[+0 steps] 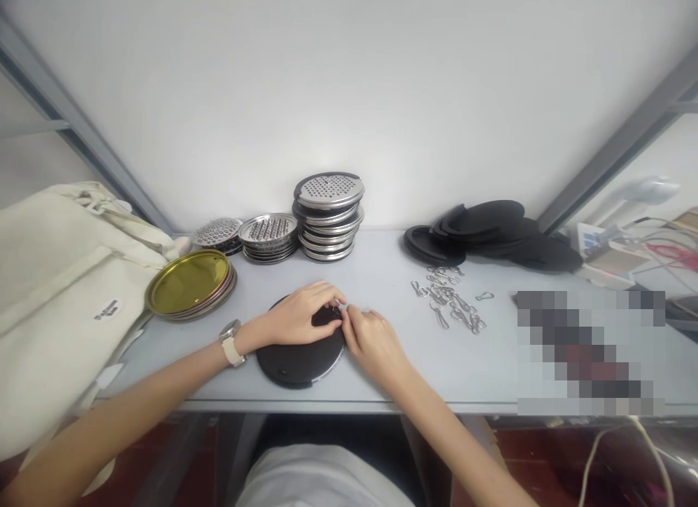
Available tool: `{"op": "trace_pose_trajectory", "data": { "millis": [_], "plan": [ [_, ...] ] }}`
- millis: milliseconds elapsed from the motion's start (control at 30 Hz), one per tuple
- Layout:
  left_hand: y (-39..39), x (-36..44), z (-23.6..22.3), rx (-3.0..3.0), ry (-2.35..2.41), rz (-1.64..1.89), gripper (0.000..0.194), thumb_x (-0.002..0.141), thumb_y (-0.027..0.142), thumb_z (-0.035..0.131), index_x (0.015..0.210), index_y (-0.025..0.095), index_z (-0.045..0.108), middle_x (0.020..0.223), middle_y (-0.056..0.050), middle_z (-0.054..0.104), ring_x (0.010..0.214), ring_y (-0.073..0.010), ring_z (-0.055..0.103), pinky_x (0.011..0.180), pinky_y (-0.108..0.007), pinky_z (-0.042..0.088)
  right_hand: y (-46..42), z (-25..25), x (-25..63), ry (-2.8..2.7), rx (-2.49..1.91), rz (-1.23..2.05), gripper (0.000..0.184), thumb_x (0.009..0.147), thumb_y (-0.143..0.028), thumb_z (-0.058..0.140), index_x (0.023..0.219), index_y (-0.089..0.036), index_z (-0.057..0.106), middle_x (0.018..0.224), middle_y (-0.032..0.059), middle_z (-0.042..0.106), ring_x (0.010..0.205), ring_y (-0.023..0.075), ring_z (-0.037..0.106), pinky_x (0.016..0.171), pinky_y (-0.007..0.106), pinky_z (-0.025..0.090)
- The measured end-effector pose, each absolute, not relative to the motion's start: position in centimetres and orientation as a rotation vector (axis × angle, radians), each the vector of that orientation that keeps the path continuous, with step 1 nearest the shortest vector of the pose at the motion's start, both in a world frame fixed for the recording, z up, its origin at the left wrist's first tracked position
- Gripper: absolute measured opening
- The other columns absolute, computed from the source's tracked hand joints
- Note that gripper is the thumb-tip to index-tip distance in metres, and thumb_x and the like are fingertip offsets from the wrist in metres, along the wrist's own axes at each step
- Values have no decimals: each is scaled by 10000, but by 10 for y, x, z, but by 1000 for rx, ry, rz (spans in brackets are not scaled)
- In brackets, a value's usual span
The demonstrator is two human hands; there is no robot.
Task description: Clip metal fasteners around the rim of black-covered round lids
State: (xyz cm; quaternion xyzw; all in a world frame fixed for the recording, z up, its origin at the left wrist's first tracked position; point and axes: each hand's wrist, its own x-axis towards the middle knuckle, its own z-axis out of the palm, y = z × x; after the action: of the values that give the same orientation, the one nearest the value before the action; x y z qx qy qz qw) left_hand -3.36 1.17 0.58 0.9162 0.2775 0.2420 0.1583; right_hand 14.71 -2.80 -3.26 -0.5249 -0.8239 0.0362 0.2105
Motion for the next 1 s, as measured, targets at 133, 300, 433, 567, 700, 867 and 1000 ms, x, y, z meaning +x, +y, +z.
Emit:
{"op": "trace_pose_trajectory", "data": {
  "millis": [133, 300, 433, 567, 700, 867, 1000],
  "plan": [
    [12, -33, 6, 2619, 783, 688, 193, 813, 172, 554, 1002, 182, 520, 962, -43, 597, 951, -191, 552, 894, -328, 437, -28, -32, 146, -2269, -1474, 121, 274, 969, -235, 314, 795, -189, 520, 559, -1, 551, 512, 159, 523, 521, 245, 311],
    [12, -33, 5, 2634, 766, 680, 184, 820, 166, 548, 1002, 173, 521, 952, -48, 593, 938, -192, 546, 884, -321, 435, -29, -32, 147, -2257, -1502, 143, 244, 965, -245, 327, 857, -178, 535, 571, 1, 554, 512, 160, 521, 517, 243, 310],
    [13, -33, 5, 2617, 740, 680, 173, 829, 163, 537, 1002, 170, 525, 939, -53, 588, 927, -193, 543, 876, -323, 436, -29, -33, 148, -2276, -1492, 163, 261, 963, -246, 327, 870, -174, 561, 605, 18, 589, 551, 171, 548, 544, 251, 323],
    [14, -34, 6, 2524, 714, 677, 185, 825, 150, 552, 1007, 173, 525, 928, -42, 593, 903, -176, 550, 858, -307, 444, -27, -33, 148, -2285, -1499, 167, 265, 961, -243, 331, 852, -178, 564, 621, 23, 604, 570, 174, 559, 560, 255, 326],
    [15, -35, 6, 2442, 722, 687, 200, 808, 151, 584, 998, 176, 528, 911, -29, 595, 871, -158, 562, 846, -294, 450, -26, -33, 147, -2281, -1496, 140, 260, 960, -241, 332, 834, -179, 551, 615, 24, 599, 559, 170, 552, 554, 254, 320],
    [16, -35, 4, 2363, 714, 700, 219, 798, 159, 599, 1006, 175, 535, 920, -27, 600, 854, -143, 575, 836, -283, 460, -28, -34, 146, -2278, -1485, 115, 245, 960, -238, 324, 831, -182, 525, 599, 17, 591, 547, 170, 551, 546, 254, 314],
    [17, -35, 5, 2293, 716, 694, 236, 783, 151, 607, 1006, 173, 535, 904, -21, 611, 828, -133, 583, 801, -262, 465, -29, -34, 146, -2258, -1477, 104, 243, 961, -241, 317, 825, -184, 510, 579, 12, 574, 517, 165, 537, 523, 248, 308]
  ]
}}
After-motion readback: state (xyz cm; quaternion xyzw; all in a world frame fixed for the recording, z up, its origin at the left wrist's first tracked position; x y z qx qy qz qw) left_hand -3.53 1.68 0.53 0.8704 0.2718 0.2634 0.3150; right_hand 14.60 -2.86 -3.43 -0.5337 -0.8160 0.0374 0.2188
